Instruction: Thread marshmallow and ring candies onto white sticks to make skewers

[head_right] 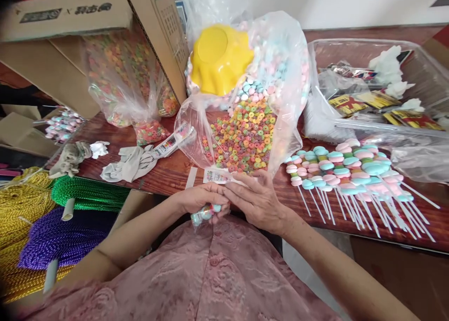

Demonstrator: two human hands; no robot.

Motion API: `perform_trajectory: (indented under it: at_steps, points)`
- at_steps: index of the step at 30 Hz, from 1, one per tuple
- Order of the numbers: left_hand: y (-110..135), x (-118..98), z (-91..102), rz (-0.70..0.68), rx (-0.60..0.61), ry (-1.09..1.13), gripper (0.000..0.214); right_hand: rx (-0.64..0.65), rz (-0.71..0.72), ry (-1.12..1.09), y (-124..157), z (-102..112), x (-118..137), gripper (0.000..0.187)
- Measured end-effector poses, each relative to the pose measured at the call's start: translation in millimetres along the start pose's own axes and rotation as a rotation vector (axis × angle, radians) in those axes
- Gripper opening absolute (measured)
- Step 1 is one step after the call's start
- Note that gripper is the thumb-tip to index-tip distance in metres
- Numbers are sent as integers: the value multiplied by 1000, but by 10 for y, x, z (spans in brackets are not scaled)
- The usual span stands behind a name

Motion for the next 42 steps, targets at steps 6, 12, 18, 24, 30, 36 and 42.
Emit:
perform_trajectory:
  at_steps: [6,12,18,24,30,36,42]
  points:
    - [33,-23,-54,45,65,-618,30,122,-175,-59,79,-201,126,23]
    - [168,-341,-235,-252,-298,-1655,24,198,-610,-487,296,-474,-142,30]
    - [144,-303,14,-177,-263,-1067,28,8,-452,-96,280,-132,75,27]
    - [7,-42,-81,29,2,-695,28,3,-363,-157,308,-183,192,20]
    - [3,-355,-171,-206,-194,-961,34,-354,-881,-436,870,127,-432,19]
    - [-160,-678,-34,-367,-367,-599,29,-430,-1093,-466,1126,-130,-974,51]
    - [-400,-850,259,-466,-556,-329,23,59,-977,-132,535,-466,-756,49]
Point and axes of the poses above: each hand's wrist, its own y-axis away from the middle knuckle, its own z-axis out of the back of the hand, x = y × z, the point moved 10 cm from there along -y, towards the middle knuckle, and after that the axes turned 3 degrees about x, right-handed, at the moved point
